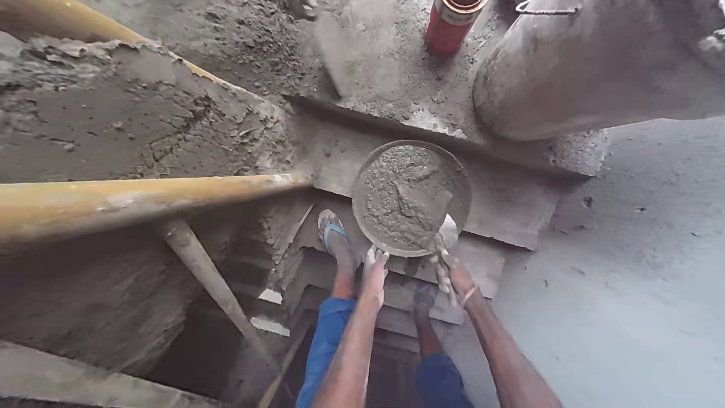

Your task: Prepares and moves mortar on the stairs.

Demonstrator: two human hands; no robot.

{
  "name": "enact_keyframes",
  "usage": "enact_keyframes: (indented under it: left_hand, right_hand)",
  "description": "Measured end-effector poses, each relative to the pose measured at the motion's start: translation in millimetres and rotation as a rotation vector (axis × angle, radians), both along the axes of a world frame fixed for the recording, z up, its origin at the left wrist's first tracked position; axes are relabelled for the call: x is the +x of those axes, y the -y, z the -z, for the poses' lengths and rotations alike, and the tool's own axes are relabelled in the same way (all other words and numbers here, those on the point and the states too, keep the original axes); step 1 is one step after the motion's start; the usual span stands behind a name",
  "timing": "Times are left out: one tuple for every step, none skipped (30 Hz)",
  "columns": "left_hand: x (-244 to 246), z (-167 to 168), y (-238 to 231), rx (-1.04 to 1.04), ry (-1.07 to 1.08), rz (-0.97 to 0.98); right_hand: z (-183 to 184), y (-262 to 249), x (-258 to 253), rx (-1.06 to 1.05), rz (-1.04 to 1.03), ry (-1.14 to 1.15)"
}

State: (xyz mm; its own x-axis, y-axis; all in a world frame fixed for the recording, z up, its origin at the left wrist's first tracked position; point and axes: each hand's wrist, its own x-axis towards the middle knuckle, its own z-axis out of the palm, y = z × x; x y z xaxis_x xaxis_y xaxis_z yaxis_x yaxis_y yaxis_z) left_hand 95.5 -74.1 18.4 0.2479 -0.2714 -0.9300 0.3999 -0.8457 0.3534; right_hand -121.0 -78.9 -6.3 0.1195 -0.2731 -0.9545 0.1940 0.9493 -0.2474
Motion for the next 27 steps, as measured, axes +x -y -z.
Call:
enact_keyframes:
  left_hand:
    - [2, 2, 2, -0.009, -0.006, 0.0]
    - [4, 4, 1, -0.005, -0.007, 0.008]
    - [4, 3, -4, 0.006, -0.013, 0.023]
    - [4, 3, -4, 0.004, -0.012, 0.035]
    - [2, 2, -6, -0.001, -0.003, 0.044]
    - [5, 0, -7, -0.011, 0.019, 0.044]
    - [11, -2, -3, -0.028, 0.048, 0.036]
    - [18, -5, -2, -0.038, 0.079, 0.014]
    - [25, -7, 1, -0.052, 0.106, -0.017]
    - [30, -9, 5, -0.069, 0.133, -0.057]
    - [35, -9, 7, -0.093, 0.161, -0.099]
    - [39, -10, 8, -0.118, 0.187, -0.142]
    - [47, -10, 11, -0.142, 0.218, -0.187]
    - [54, -13, 12, -0.152, 0.246, -0.228]
    - [62, -15, 15, -0.154, 0.271, -0.27]
    - [70, -16, 17, -0.147, 0.293, -0.309]
    - [78, -16, 19, -0.141, 0.309, -0.35]
    - [87, -15, 19, -0.136, 0.321, -0.388]
    - [95, -15, 19, -0.126, 0.325, -0.421]
    - [104, -15, 20, -0.119, 0.325, -0.46]
    - [112, -13, 21, -0.113, 0.328, -0.502]
    - [120, -12, 21, -0.106, 0.337, -0.545]
    - [127, -13, 20, -0.107, 0.351, -0.582]
    - [131, -20, 22, -0.117, 0.365, -0.595]
    - [133, -37, 27, -0.119, 0.387, -0.569]
    - [129, -69, 28, -0.121, 0.37, -0.481]
    - [125, -120, 26, -0.143, 0.289, -0.344]
  right_hand:
    - [8, -11, -13, -0.084, 0.011, 0.081]
    - [13, -21, -21, -0.147, 0.014, 0.129]
    - [12, -29, -26, -0.179, 0.015, 0.141]
    - [12, -25, -25, -0.213, 0.016, 0.135]
    - [6, -15, -19, -0.234, 0.017, 0.126]
    - [-3, -1, -6, -0.254, 0.028, 0.129]
    - [-11, 17, 12, -0.284, 0.055, 0.159]
    - [-21, 30, 28, -0.313, 0.106, 0.22]
    - [-30, 42, 41, -0.35, 0.161, 0.31]
    - [-41, 52, 49, -0.389, 0.211, 0.4]
    - [-55, 61, 57, -0.43, 0.247, 0.459]
    - [-72, 70, 65, -0.474, 0.28, 0.476]
    - [-89, 79, 77, -0.524, 0.315, 0.465]
    - [-106, 86, 90, -0.574, 0.346, 0.41]
    - [-120, 92, 105, -0.638, 0.352, 0.325]
    - [-129, 96, 122, -0.711, 0.34, 0.22]
    - [-132, 99, 140, -0.786, 0.303, 0.084]
    - [-130, 101, 163, -0.845, 0.253, -0.087]
    - [-123, 103, 189, -0.866, 0.207, -0.289]
    - [-109, 108, 219, -0.837, 0.153, -0.485]
    - [-92, 114, 252, -0.761, 0.083, -0.631]
    - [-74, 120, 287, -0.661, -0.01, -0.707]
    - [-66, 126, 318, -0.548, -0.157, -0.675]
    - [-70, 132, 339, -0.48, -0.335, -0.541]
    - [-86, 135, 349, -0.495, -0.469, -0.369]
    - [-110, 131, 347, -0.567, -0.515, -0.225]
    - [-131, 119, 343, -0.673, -0.459, -0.136]
